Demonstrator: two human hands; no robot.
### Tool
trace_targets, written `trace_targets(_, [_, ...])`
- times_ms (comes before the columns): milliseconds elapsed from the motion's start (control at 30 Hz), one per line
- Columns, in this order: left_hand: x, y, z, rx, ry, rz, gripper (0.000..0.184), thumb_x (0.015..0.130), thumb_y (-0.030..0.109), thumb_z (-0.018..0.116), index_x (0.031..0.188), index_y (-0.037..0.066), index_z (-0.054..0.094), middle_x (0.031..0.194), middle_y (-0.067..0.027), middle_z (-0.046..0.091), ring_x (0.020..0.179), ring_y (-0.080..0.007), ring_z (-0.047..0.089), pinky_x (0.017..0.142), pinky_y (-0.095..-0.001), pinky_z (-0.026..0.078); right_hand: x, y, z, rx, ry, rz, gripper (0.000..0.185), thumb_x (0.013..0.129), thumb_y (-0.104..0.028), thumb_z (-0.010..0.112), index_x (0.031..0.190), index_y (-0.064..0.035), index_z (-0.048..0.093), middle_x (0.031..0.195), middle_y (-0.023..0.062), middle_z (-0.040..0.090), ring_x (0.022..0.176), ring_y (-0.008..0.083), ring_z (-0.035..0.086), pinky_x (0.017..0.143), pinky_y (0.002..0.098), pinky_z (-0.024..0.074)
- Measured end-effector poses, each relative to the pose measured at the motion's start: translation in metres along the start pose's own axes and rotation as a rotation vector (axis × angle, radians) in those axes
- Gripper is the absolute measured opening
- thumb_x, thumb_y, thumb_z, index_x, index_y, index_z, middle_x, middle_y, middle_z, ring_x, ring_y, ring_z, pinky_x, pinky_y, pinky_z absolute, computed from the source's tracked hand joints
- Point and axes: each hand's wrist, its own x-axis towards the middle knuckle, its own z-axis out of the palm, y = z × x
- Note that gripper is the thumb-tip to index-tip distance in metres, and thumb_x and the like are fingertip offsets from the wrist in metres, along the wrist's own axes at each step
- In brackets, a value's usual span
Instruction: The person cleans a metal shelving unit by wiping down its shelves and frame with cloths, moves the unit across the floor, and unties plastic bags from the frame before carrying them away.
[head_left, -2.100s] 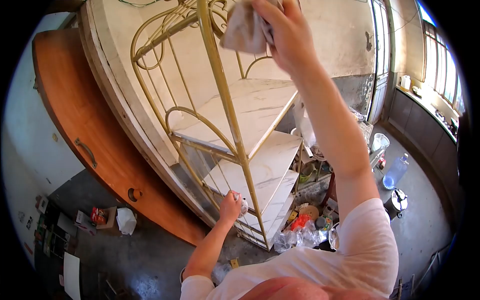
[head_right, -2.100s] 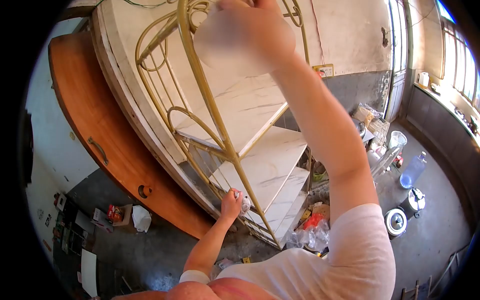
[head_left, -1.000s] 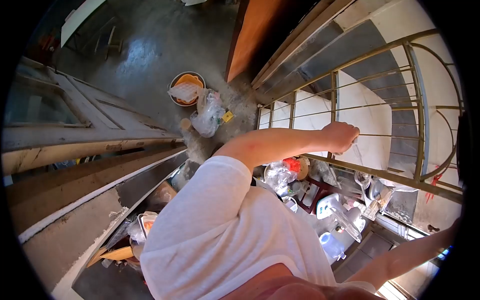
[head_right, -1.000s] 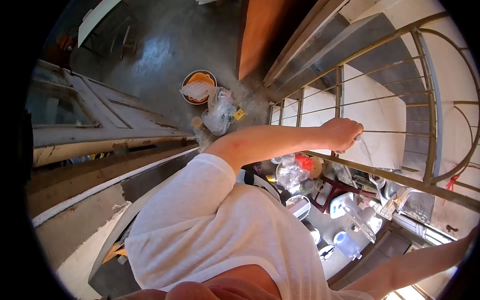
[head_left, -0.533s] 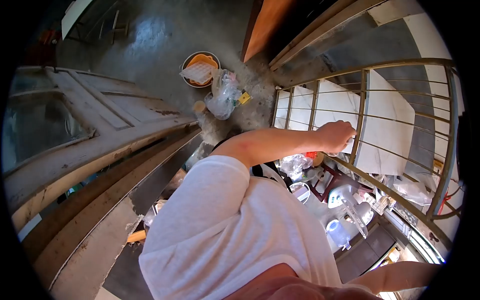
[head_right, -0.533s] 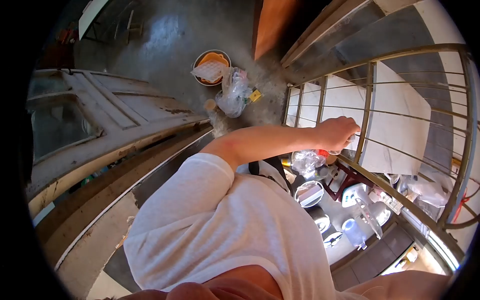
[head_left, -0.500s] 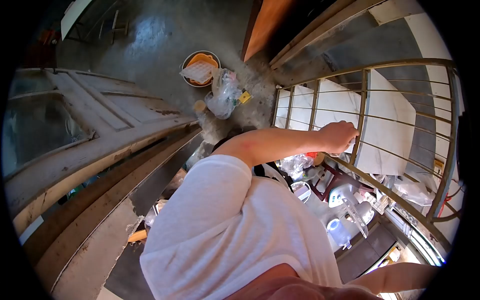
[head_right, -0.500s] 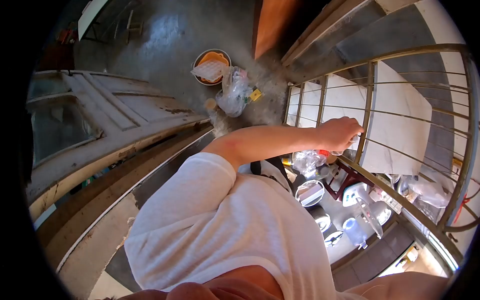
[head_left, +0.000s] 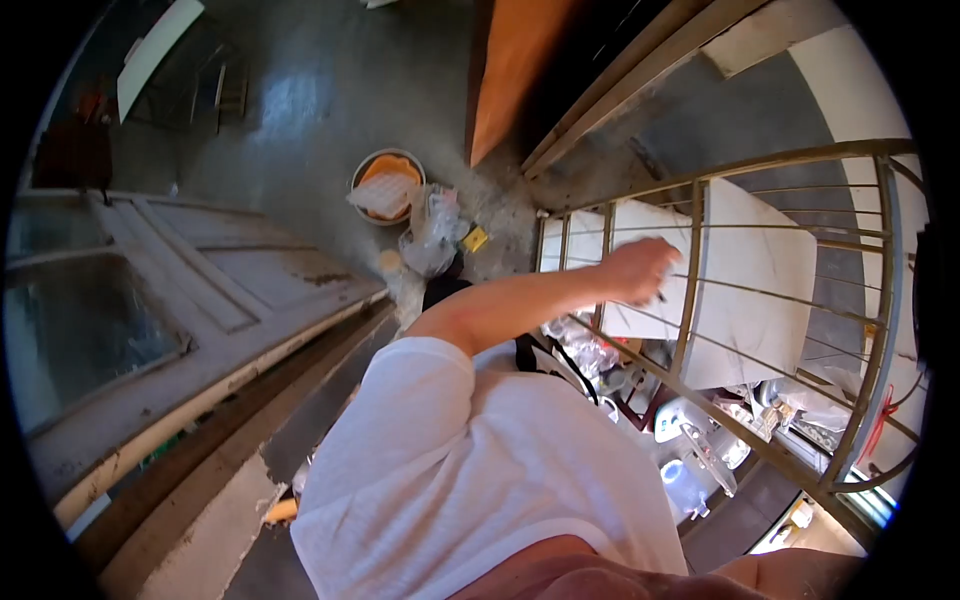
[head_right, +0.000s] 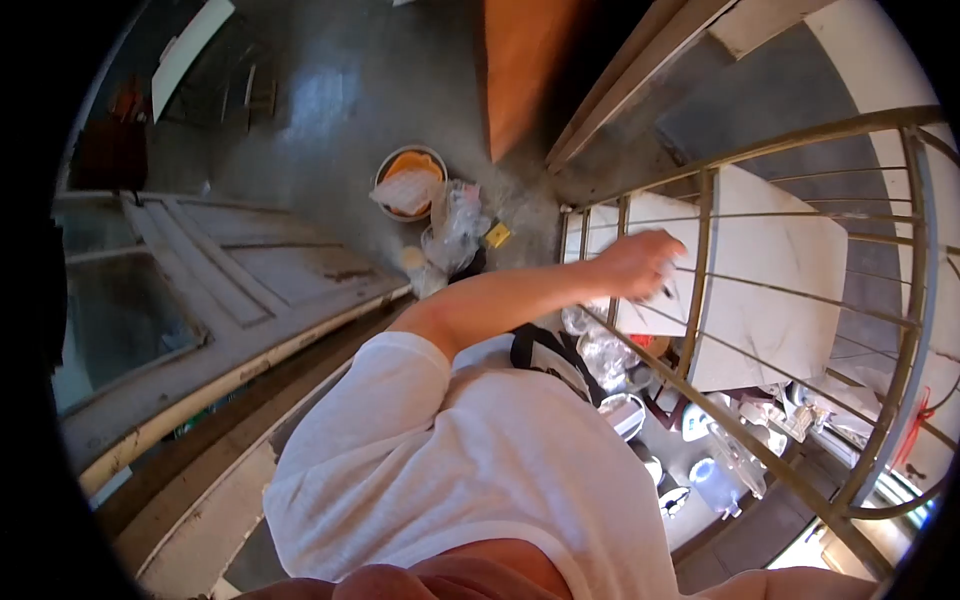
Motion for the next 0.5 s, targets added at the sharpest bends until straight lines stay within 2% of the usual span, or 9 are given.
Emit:
trace_targets(33, [0.004,-0.005,-0.027,-0.069,0.006,-0.178,0.041,0.071,0.006,0.052,0.112,0.006,0.051,0.108,-0.0145,0.053,0.103,-0.0291,0.05,0.088,-0.0371,0.041,-0.009,0.0,0.005,0.046,-0.018,0.026,0.026,0.083,-0.021,0.052,0.098,0.0005,0.051,0.095,0.0118,0.056,0.087,0.0225,0.055,0.073,0.0335,0.0468])
trace_targets(67, [0.014,-0.03,-0.046,0.085,0.092,-0.155,0.041,0.071,0.006,0.053,0.112,0.006,0.05,0.108,-0.0151,0.053,0.102,-0.0288,0.051,0.086,-0.036,0.042,-0.017,0.0,0.01,0.085,-0.036,0.054,0.027,0.083,-0.021,0.053,0.099,0.0006,0.052,0.096,0.0119,0.056,0.088,0.0227,0.055,0.074,0.0337,0.0469])
trace_targets(100, [0.02,-0.036,-0.079,-0.057,0.147,-0.312,0.042,0.071,0.006,0.054,0.113,0.005,0.05,0.105,-0.0161,0.055,0.097,-0.0292,0.054,0.081,-0.0362,0.045,-0.026,0.001,0.015,0.122,-0.056,0.084,0.027,0.082,-0.021,0.053,0.099,0.0006,0.052,0.097,0.012,0.056,0.089,0.0229,0.055,0.074,0.0338,0.0469])
trace_targets(133, [0.034,-0.067,-0.103,0.101,0.234,-0.266,0.037,0.076,0.008,0.051,0.112,0.006,0.05,0.109,-0.0168,0.052,0.097,-0.0284,0.053,0.08,-0.0375,0.045,-0.032,0.001,0.019,0.155,-0.072,0.109,0.028,0.082,-0.021,0.053,0.1,0.0007,0.052,0.098,0.012,0.056,0.09,0.0231,0.055,0.075,0.034,0.0469])
trace_targets(167, [0.045,-0.06,-0.143,0.151,0.202,-0.403,0.04,0.075,0.011,0.054,0.115,0.006,0.049,0.107,-0.0171,0.053,0.095,-0.0294,0.054,0.079,-0.0377,0.045,-0.04,0.0,0.024,0.186,-0.087,0.14,0.029,0.082,-0.021,0.053,0.101,0.0007,0.052,0.099,0.0121,0.056,0.091,0.0233,0.055,0.076,0.0341,0.047])
trace_targets(200, [0.059,-0.088,-0.169,0.318,0.316,-0.297,0.042,0.076,0.014,0.055,0.116,0.005,0.048,0.105,-0.0181,0.055,0.092,-0.0312,0.056,0.077,-0.0393,0.046,-0.046,-0.001,0.028,0.207,-0.102,0.173,0.029,0.082,-0.021,0.053,0.102,0.0007,0.052,0.1,0.0122,0.056,0.092,0.0235,0.055,0.077,0.0343,0.047])
trace_targets(300, [0.088,-0.115,-0.238,0.58,0.361,-0.496,0.046,0.079,0.021,0.054,0.12,0.005,0.043,0.099,-0.0196,0.058,0.09,-0.0335,0.057,0.076,-0.0419,0.046,-0.062,-0.005,0.037,0.235,-0.121,0.273,0.032,0.081,-0.021,0.053,0.104,0.0009,0.053,0.102,0.0124,0.056,0.095,0.0241,0.055,0.079,0.0347,0.0471])
trace_targets(433, [0.094,-0.148,-0.269,0.564,0.344,-0.362,0.049,0.081,0.026,0.052,0.125,0.006,0.038,0.106,-0.0201,0.056,0.094,-0.0344,0.056,0.078,-0.0423,0.045,-0.087,-0.015,0.032,0.149,-0.042,0.441,0.035,0.08,-0.021,0.054,0.107,0.0011,0.053,0.106,0.0126,0.057,0.099,0.025,0.055,0.082,0.0353,0.0473])
trace_targets(500, [0.089,-0.158,-0.281,0.455,0.404,-0.191,0.052,0.082,0.025,0.053,0.127,0.006,0.036,0.11,-0.0197,0.055,0.099,-0.0337,0.054,0.081,-0.0403,0.044,-0.104,-0.023,0.016,0.057,0.059,0.537,0.036,0.079,-0.02,0.055,0.108,0.0008,0.053,0.107,0.0128,0.056,0.1,0.0252,0.055,0.082,0.0354,0.0474])
